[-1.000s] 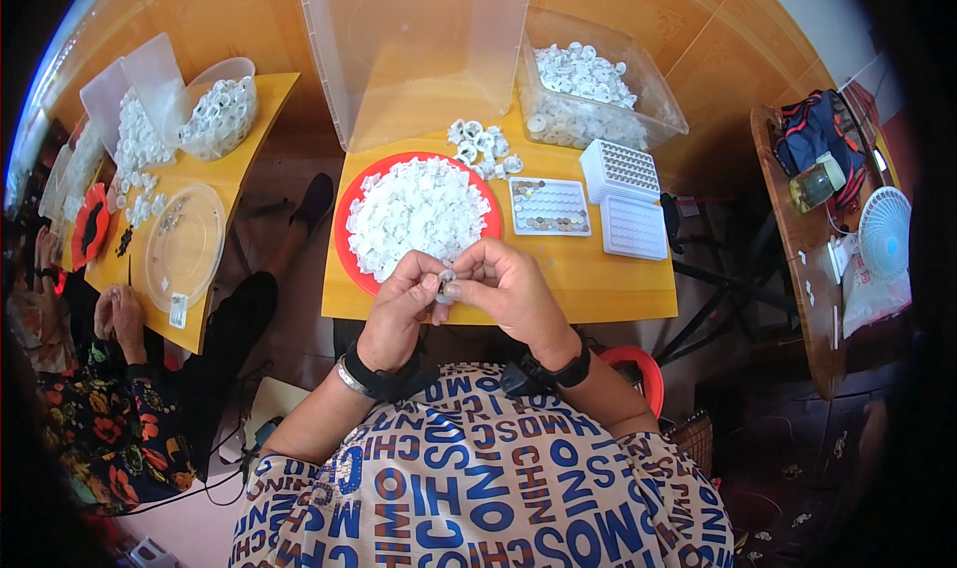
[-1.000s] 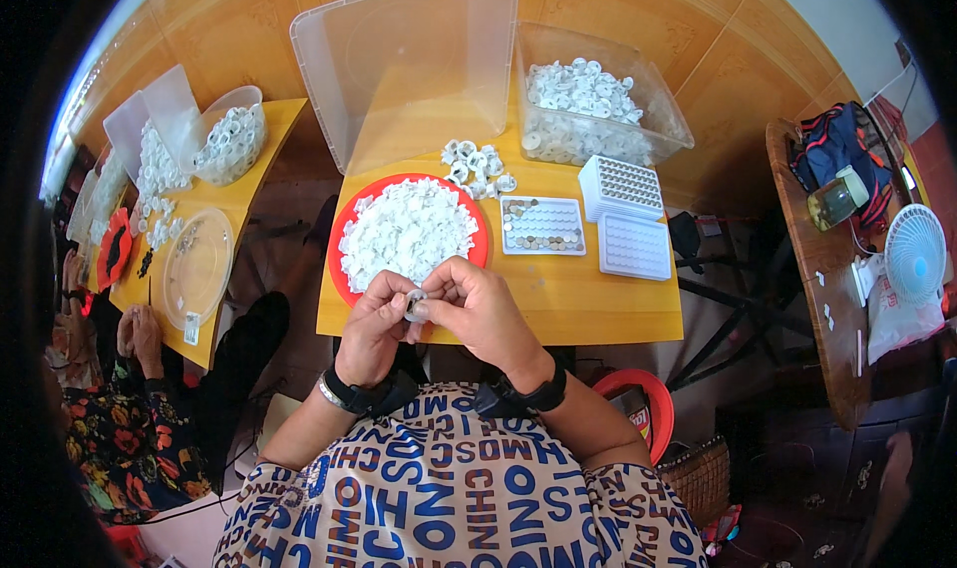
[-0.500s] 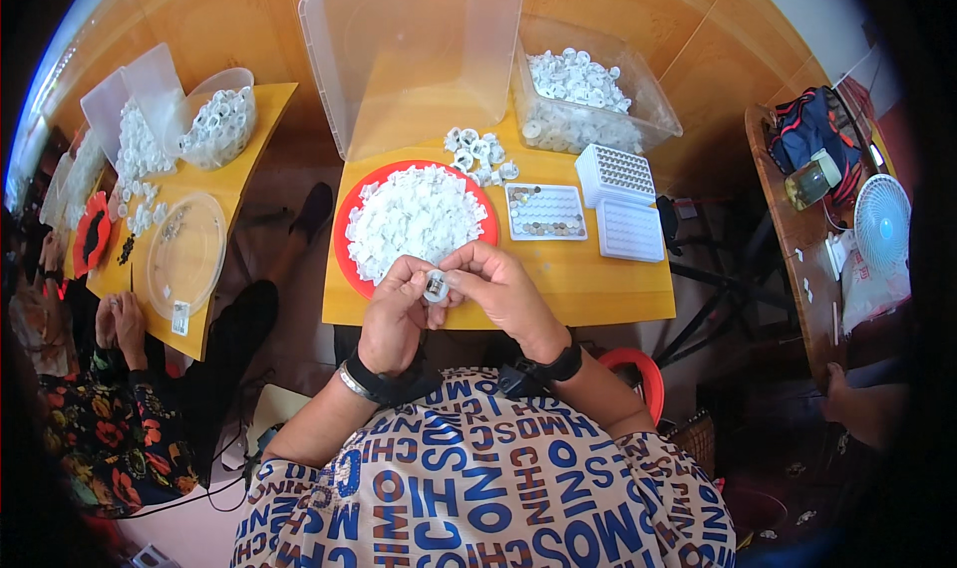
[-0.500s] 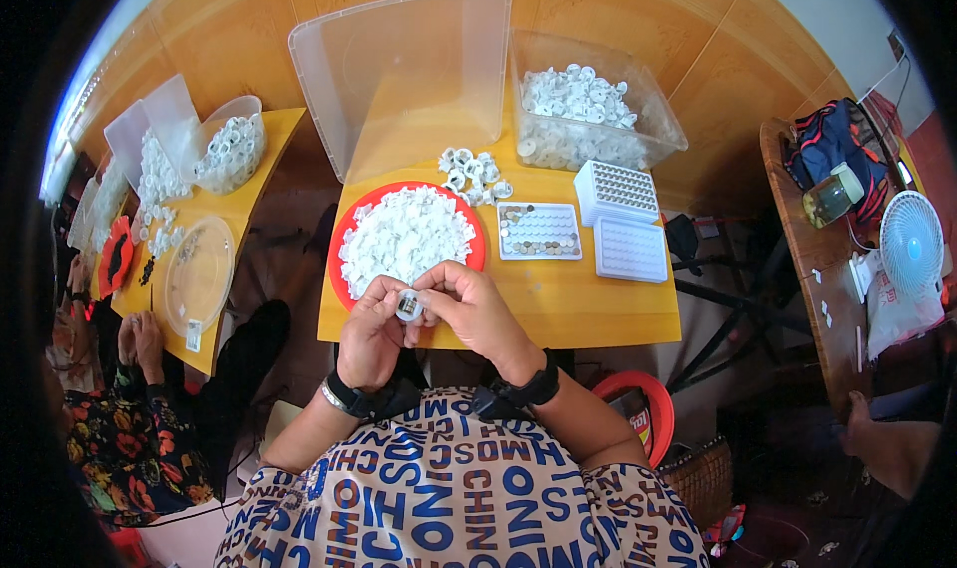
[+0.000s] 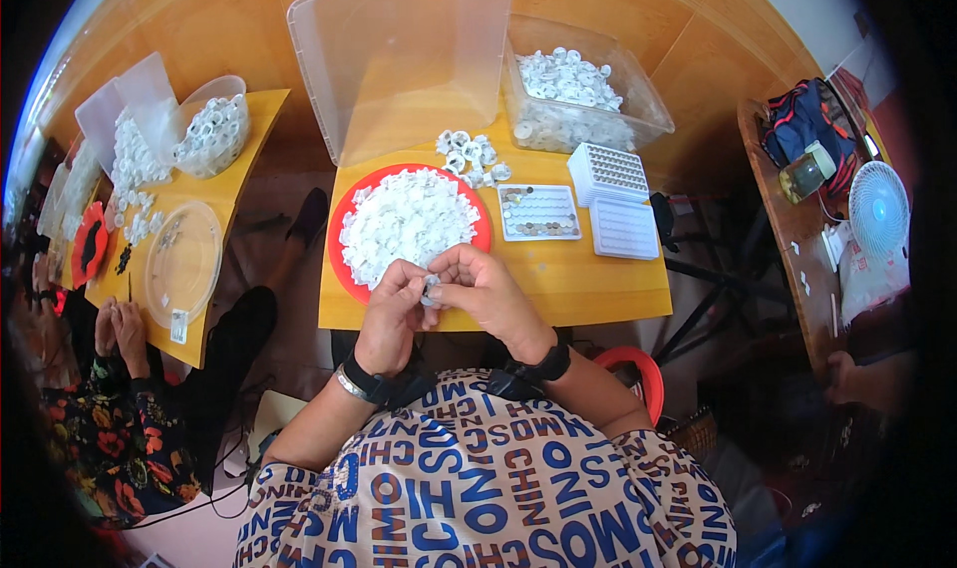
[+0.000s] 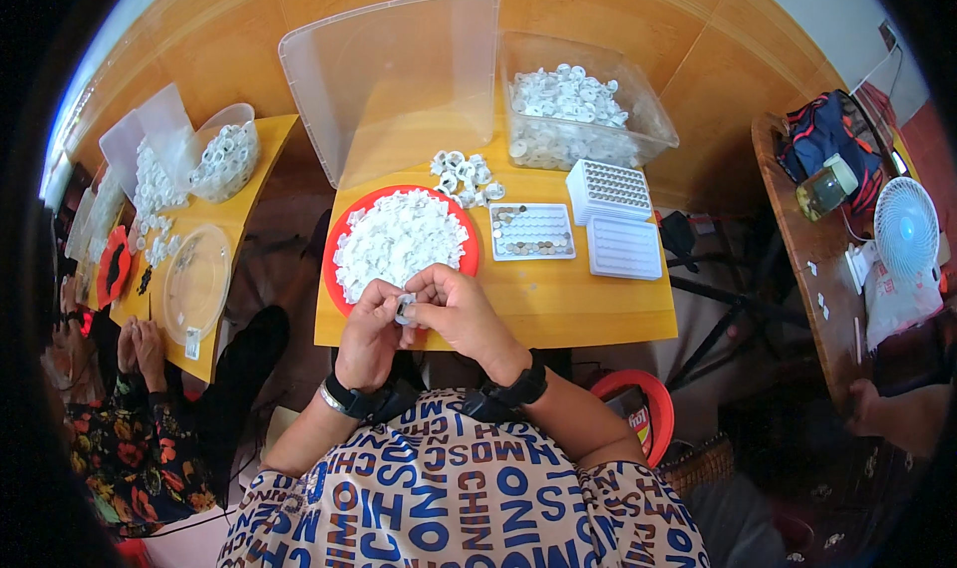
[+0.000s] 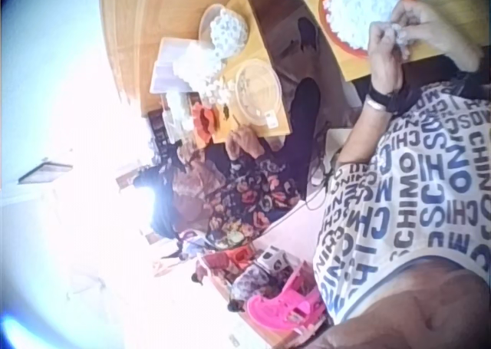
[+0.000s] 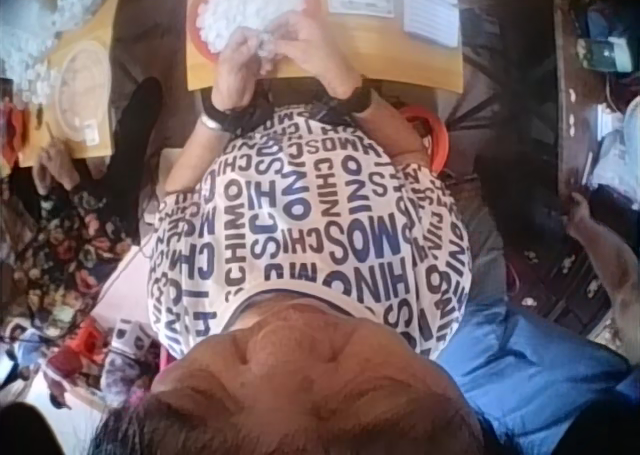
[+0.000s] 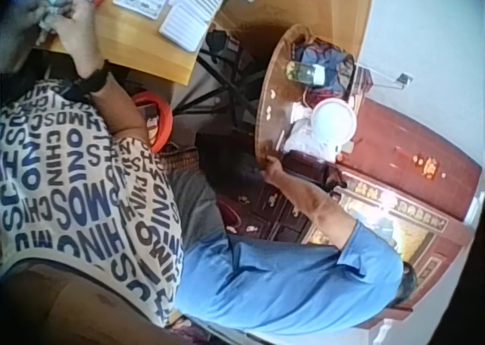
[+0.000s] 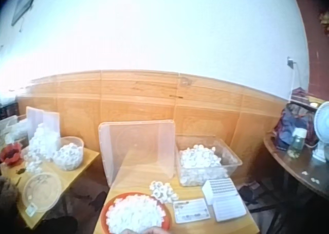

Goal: Manually assembling small white plastic components by joining two separate parts together.

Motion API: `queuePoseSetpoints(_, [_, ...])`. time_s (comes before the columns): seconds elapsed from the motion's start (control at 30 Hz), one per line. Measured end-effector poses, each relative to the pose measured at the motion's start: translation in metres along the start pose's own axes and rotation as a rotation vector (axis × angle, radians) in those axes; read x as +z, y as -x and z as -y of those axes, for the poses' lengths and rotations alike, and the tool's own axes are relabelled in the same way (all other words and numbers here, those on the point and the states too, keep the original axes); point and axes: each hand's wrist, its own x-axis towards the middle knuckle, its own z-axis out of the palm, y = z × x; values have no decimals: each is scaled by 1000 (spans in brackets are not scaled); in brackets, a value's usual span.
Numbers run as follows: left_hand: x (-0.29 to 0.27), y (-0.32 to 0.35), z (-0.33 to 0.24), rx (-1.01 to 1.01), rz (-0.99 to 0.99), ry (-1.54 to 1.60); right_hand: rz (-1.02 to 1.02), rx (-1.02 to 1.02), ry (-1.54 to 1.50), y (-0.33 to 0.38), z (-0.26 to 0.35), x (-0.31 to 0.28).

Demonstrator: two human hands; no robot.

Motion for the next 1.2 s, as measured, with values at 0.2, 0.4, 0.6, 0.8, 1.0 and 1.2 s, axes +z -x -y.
queuePoseSetpoints(0.2, [1,3,2,22,15,-12,62,43,-68,-1,-3,-3])
queuePoseSetpoints(0.4, [-6,0,2,13,14,55,60,-58,26,-4,-10,1])
queuePoseSetpoints(0.6, [-2,-1,1,-45,12,78,-14,-95,181,0,-6,3])
queuePoseSetpoints(0.8, [-4,1,3,-38,36,179,-134,-290,349,2,-6,7])
queuePoseSetpoints(1.0, [-2,0,3,-48,-27,143,-125,-381,475,4,-3,10])
queuePoseSetpoints(1.2, [-1,-2,5,0,-43,142,-151,-428,495,4,-2,14])
